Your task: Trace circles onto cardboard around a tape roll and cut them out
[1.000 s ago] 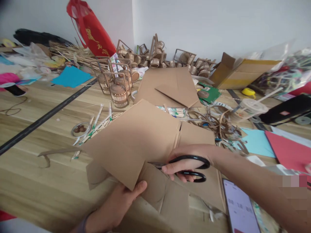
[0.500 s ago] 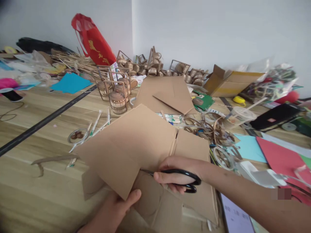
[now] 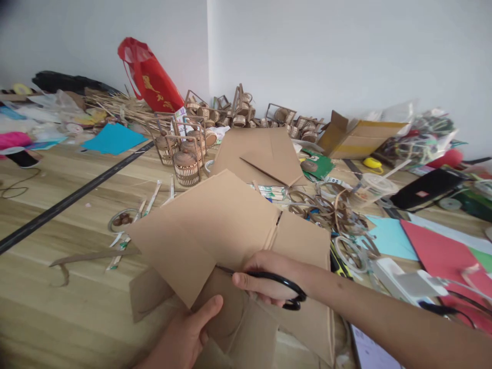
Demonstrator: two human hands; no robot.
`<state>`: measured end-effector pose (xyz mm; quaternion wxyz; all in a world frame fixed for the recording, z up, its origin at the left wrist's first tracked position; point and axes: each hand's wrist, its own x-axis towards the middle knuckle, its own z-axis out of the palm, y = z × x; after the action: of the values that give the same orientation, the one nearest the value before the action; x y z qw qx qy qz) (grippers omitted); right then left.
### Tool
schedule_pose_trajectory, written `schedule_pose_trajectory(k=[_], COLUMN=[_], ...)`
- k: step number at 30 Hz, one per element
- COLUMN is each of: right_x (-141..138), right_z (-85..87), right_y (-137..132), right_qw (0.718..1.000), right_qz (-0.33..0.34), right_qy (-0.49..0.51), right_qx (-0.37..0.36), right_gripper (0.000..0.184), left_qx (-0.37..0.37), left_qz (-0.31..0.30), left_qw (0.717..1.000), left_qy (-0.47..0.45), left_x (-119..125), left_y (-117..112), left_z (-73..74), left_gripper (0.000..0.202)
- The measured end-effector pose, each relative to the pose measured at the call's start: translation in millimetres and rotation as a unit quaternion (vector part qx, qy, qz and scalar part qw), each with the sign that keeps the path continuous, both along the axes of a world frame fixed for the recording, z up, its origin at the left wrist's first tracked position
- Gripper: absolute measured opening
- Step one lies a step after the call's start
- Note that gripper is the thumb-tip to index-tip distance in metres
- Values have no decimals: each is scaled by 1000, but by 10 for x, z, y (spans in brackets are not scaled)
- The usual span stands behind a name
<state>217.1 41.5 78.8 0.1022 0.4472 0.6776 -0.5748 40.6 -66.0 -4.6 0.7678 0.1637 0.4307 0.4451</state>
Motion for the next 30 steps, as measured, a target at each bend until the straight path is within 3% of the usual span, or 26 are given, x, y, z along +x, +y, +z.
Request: schedule_pose_trajectory(k=[4, 10, 15, 24, 30], right_x=[-10, -28, -54, -82, -138], right_z=[-12, 29, 88, 114, 196], right_y=[-21, -16, 33, 188, 216], right_qw=[1000, 1000, 999, 992, 989], right_qz=[-10, -5, 29, 105, 114], right_qy=[2, -17, -35, -45, -58], right_qx=[4, 21, -26, -62, -74], right_gripper=[74, 74, 80, 78, 76], left_qx=[1, 1, -8, -29, -15], left_qz=[-3, -9, -6, -6, -5], left_qw=[998, 999, 997, 997, 996], left_qy=[-56, -41, -76, -72, -87], left_x=[-32, -64, -50, -11, -41], left_y=[2, -13, -23, -3, -23], left_z=[52, 126, 160, 94, 37], left_gripper=[74, 63, 64, 70, 58])
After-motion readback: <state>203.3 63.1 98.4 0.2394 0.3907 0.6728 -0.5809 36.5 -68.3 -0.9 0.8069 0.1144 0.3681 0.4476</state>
